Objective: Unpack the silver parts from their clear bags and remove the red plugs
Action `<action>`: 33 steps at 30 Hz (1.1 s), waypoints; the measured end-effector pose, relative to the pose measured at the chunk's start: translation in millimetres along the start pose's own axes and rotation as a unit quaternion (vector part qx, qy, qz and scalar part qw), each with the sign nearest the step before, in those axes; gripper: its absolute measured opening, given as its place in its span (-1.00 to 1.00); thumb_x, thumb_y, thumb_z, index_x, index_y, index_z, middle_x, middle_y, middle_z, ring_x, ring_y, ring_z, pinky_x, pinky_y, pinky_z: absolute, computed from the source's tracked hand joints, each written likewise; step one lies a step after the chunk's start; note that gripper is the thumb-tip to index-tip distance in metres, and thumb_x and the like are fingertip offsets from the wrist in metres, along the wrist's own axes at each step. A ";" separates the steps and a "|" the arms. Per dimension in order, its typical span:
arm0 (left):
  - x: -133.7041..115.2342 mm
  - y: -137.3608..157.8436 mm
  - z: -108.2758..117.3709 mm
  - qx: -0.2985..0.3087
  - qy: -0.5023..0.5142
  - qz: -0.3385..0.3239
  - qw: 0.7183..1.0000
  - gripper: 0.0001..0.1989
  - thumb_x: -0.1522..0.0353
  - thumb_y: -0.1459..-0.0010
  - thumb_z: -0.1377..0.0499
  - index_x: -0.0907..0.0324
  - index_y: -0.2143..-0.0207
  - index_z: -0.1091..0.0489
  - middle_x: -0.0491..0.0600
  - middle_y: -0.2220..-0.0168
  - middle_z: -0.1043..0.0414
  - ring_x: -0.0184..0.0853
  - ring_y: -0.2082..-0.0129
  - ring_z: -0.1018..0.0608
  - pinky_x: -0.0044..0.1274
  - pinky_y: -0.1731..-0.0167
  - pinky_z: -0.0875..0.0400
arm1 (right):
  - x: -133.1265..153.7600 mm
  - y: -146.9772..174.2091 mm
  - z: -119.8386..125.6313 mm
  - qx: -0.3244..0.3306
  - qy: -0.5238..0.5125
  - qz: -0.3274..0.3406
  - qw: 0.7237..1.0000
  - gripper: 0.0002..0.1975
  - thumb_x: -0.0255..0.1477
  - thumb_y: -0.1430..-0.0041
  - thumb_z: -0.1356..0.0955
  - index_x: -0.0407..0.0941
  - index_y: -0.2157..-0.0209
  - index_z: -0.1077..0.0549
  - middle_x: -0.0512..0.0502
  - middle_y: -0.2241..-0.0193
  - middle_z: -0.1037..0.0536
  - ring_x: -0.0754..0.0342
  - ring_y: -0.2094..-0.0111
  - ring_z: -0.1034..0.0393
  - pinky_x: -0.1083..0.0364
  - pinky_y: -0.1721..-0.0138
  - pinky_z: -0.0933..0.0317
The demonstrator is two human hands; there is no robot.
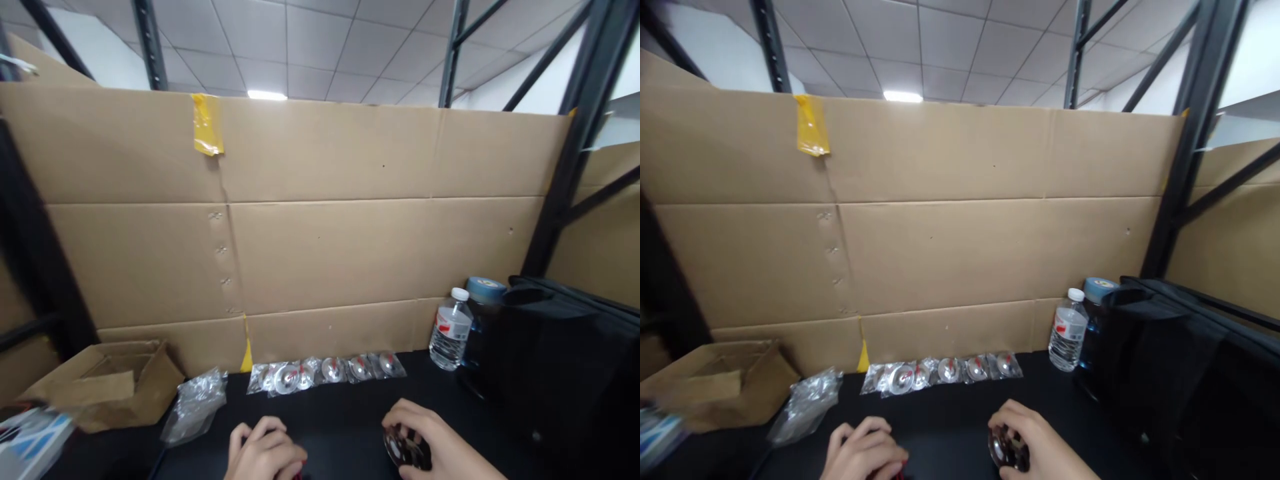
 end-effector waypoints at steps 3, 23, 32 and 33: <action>-22.4 0.8 7.1 -0.038 0.037 -0.032 0.998 -0.82 0.14 -0.29 -0.18 -0.21 0.21 -0.60 -0.08 0.27 -0.66 -0.15 0.09 -0.54 -0.29 0.20 -0.14 | -5.6 -2.2 -8.3 0.005 -0.003 0.040 0.999 -0.49 -0.57 0.18 -0.38 0.00 0.10 -0.58 -0.15 0.05 -0.55 -0.07 0.07 -0.49 0.16 0.13 -0.36; -68.6 -8.7 -27.4 -0.083 0.219 0.074 0.969 -0.86 0.12 -0.02 -0.39 -0.14 0.33 -0.67 -0.06 0.17 -0.62 -0.20 0.13 -0.60 -0.39 0.06 -0.39 | -30.2 -22.9 -79.3 0.023 -0.193 0.298 0.935 -0.32 0.12 0.01 -0.45 0.02 -0.05 -0.46 -0.25 0.09 -0.52 -0.09 0.15 -0.50 0.10 0.26 -0.38; -81.6 -4.3 -18.3 -0.108 0.092 -0.029 0.989 -0.90 0.30 -0.15 -0.30 -0.13 0.34 -0.63 -0.11 0.33 -0.62 -0.22 0.16 -0.59 -0.39 0.19 -0.34 | -26.6 -23.4 -92.5 -0.011 -0.185 0.294 0.938 -0.42 0.03 0.05 -0.49 -0.02 0.06 -0.52 -0.21 0.17 -0.57 -0.03 0.24 -0.54 0.16 0.35 -0.36; -81.1 -3.7 -19.7 -0.127 0.081 -0.022 0.988 -0.90 0.32 -0.12 -0.31 -0.12 0.36 -0.63 -0.10 0.29 -0.61 -0.21 0.13 -0.58 -0.40 0.20 -0.34 | -24.7 -22.6 -92.0 -0.013 -0.187 0.288 0.939 -0.42 0.02 0.06 -0.51 -0.02 0.07 -0.52 -0.21 0.17 -0.57 -0.02 0.26 -0.54 0.16 0.35 -0.36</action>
Point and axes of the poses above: each hand's wrist, its own y-axis away from the middle knuckle, its own z-axis out of the back of the hand, x = y × z, the point moved 1 cm from there along -y, towards the middle knuckle
